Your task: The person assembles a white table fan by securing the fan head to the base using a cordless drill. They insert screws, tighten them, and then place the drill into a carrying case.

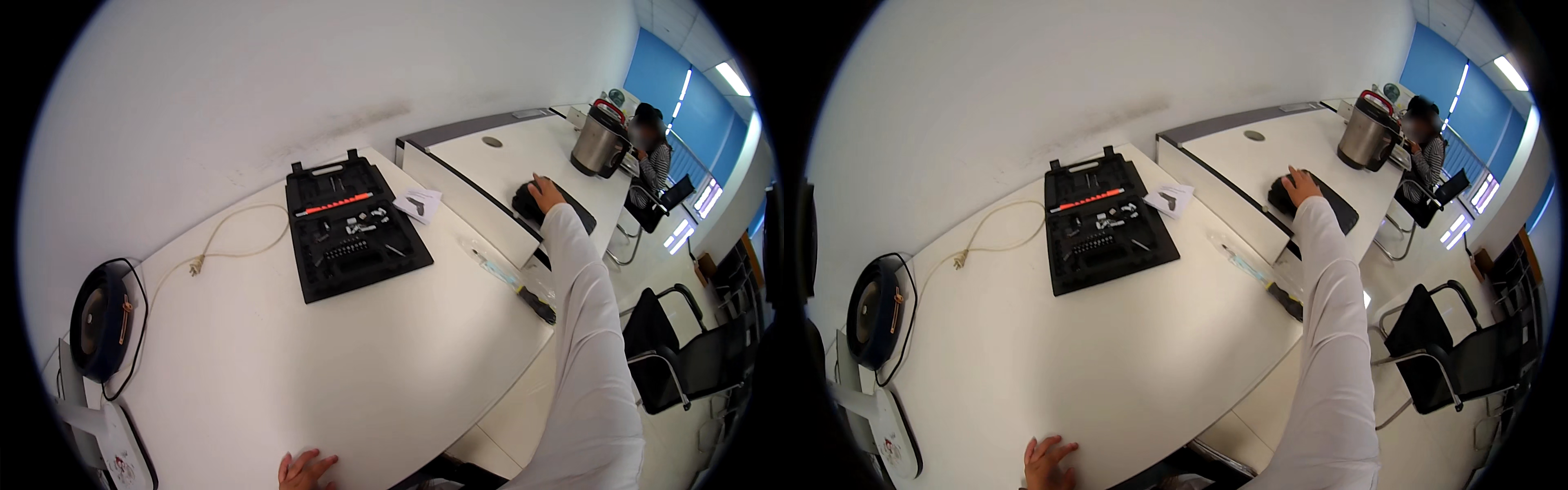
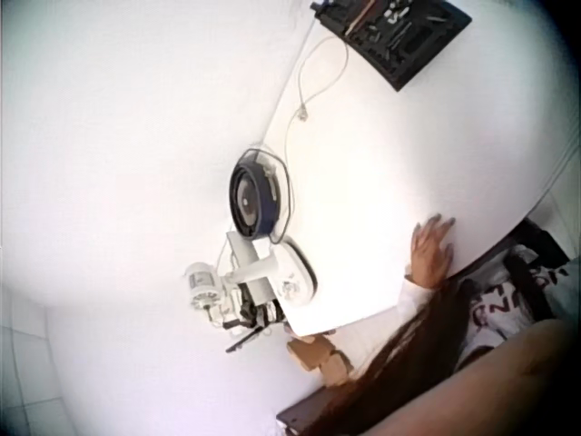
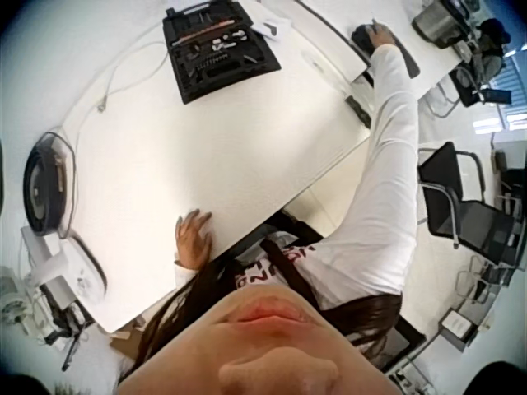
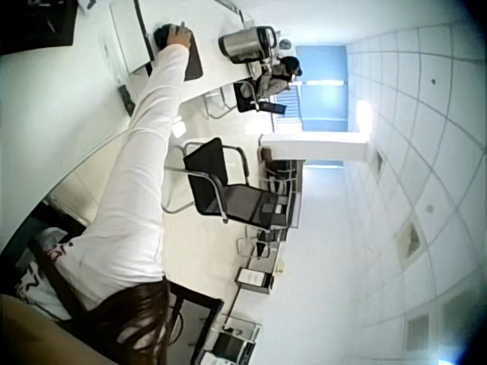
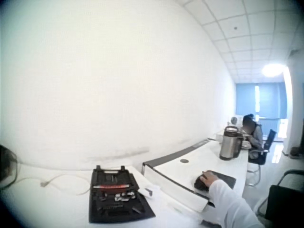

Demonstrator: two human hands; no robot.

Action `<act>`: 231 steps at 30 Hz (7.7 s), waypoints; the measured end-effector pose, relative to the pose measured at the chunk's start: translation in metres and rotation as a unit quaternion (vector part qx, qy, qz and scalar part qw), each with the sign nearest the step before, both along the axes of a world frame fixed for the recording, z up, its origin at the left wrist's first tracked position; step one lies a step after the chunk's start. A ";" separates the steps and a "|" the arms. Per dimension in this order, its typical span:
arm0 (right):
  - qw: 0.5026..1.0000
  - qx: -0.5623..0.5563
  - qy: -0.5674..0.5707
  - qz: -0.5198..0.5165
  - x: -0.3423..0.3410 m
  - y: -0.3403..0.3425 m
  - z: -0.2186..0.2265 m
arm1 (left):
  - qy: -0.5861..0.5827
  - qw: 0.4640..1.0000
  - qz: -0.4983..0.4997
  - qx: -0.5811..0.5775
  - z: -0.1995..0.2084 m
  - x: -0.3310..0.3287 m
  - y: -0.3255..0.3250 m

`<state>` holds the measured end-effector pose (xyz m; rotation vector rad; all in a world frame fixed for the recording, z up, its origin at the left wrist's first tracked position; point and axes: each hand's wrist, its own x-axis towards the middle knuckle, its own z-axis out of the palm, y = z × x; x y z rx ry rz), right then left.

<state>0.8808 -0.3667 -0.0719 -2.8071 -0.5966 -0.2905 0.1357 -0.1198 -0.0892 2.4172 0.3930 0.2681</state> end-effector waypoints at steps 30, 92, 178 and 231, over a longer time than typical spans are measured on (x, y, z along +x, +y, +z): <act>0.966 -0.159 -0.200 -0.038 -0.055 0.060 -0.045 | -0.039 0.997 0.042 0.042 -0.019 -0.009 0.000; 0.983 -0.033 -0.044 -0.173 -0.140 -0.012 -0.020 | -0.024 0.997 0.062 -0.034 -0.026 -0.018 0.006; 0.946 0.142 -0.279 -0.082 -0.317 0.051 -0.065 | -0.099 0.993 0.055 0.021 -0.021 -0.014 -0.003; 0.526 0.169 0.743 0.376 -0.729 0.169 -0.012 | -0.505 0.663 0.424 -0.354 -0.001 -0.121 0.047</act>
